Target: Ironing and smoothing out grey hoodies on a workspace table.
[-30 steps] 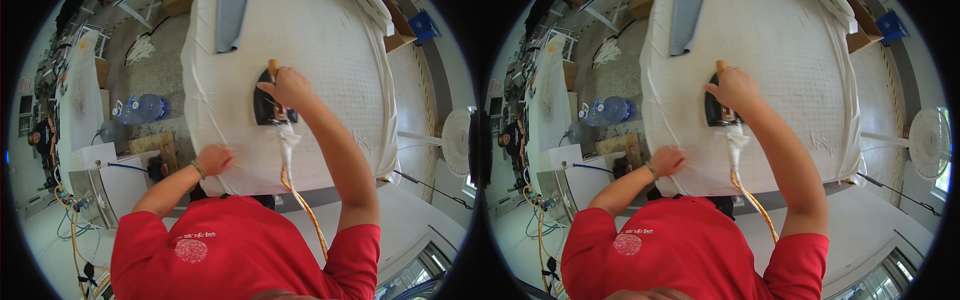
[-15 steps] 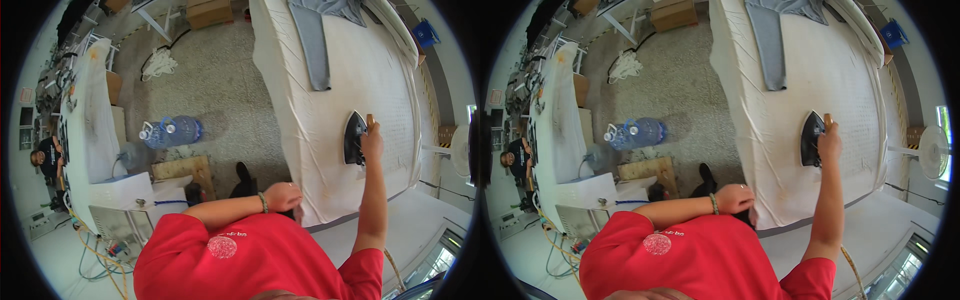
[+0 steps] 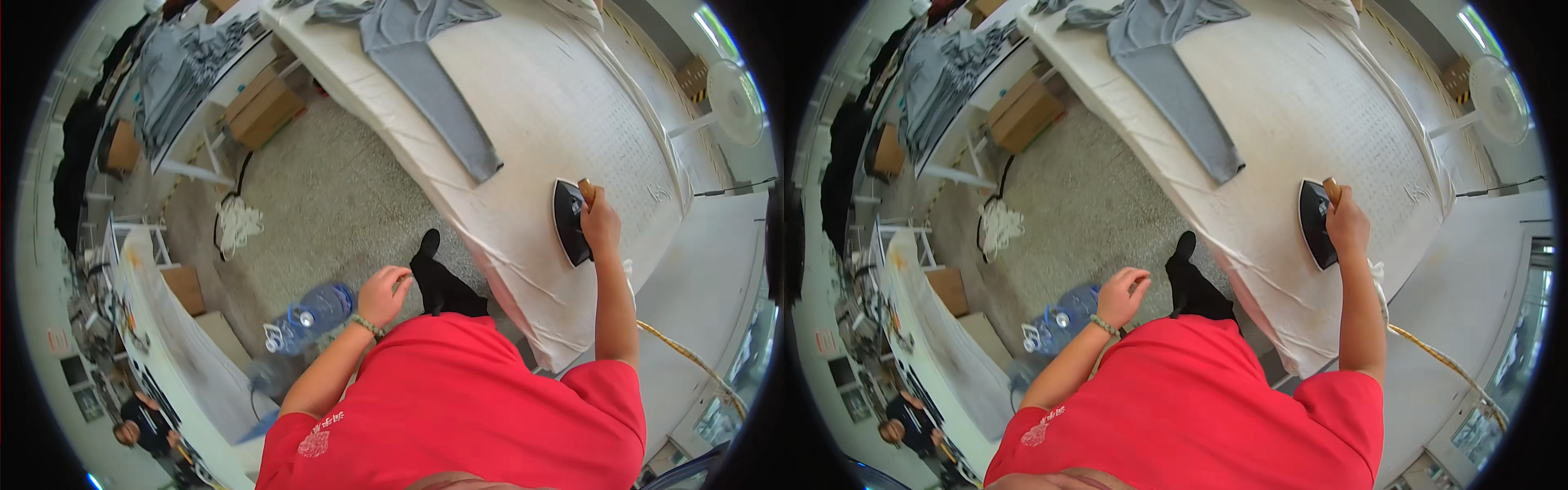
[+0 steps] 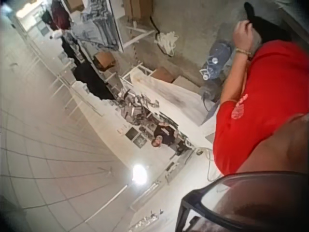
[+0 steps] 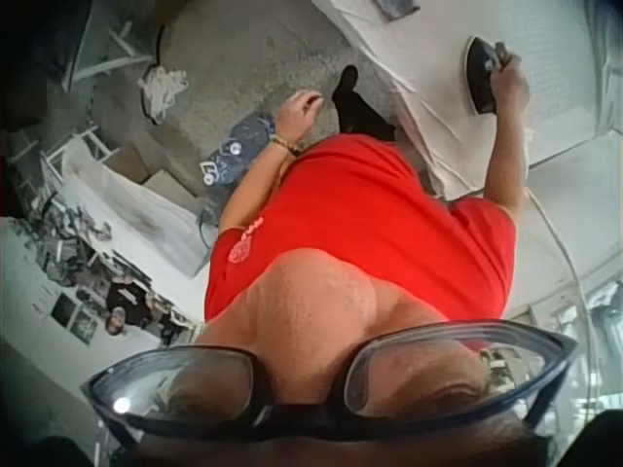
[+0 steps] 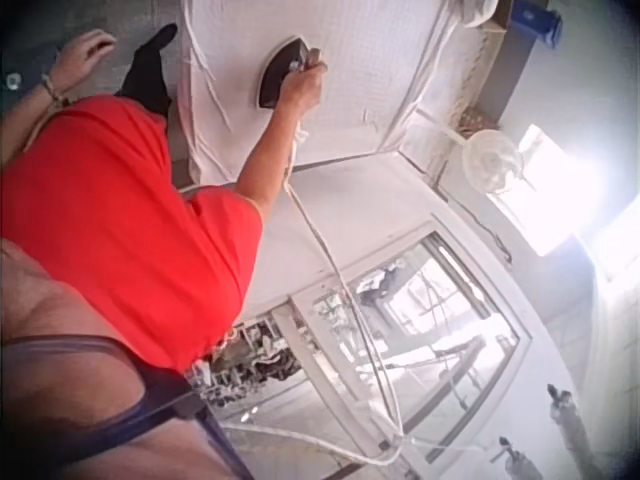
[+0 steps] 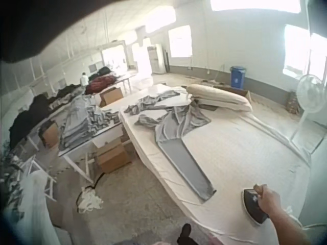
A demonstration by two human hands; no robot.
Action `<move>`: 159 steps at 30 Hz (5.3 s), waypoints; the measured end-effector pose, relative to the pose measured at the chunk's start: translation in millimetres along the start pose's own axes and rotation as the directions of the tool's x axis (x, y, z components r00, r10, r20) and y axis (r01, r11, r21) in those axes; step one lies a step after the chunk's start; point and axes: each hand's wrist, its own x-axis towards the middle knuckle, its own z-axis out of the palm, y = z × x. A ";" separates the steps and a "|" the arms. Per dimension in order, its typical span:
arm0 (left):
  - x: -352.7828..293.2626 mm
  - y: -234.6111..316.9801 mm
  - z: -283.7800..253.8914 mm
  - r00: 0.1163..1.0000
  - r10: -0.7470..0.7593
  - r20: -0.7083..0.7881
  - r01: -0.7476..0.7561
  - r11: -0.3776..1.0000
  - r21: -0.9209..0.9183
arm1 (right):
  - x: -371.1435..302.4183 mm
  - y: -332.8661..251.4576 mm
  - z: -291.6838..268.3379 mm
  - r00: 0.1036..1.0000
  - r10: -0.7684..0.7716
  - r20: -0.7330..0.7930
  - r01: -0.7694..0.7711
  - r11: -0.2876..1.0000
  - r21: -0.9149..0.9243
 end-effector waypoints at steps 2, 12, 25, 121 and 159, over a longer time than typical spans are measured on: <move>32.9 -10.0 -15.8 0.994 0.105 -0.008 -0.104 0.990 0.091 | 3.3 -9.4 -1.5 0.999 0.042 -0.007 -0.042 0.999 0.004; 274.2 -28.0 -106.6 0.944 0.299 0.141 -0.322 0.929 0.182 | 43.9 -68.8 -11.9 0.969 0.216 -0.119 -0.217 0.976 0.006; 605.1 -8.4 -70.5 0.417 0.766 0.490 -0.886 0.463 0.029 | 56.8 -328.6 68.2 0.993 0.030 -0.114 0.002 0.962 0.273; 489.2 16.7 -2.8 0.435 0.773 0.461 -0.898 0.415 0.150 | 63.4 -214.7 -1.7 0.900 0.301 0.314 -0.326 0.945 0.028; 623.6 -109.7 -176.9 0.790 -0.270 0.550 0.399 0.908 -0.127 | 319.0 -450.4 15.8 0.836 0.315 0.448 -0.365 0.931 0.025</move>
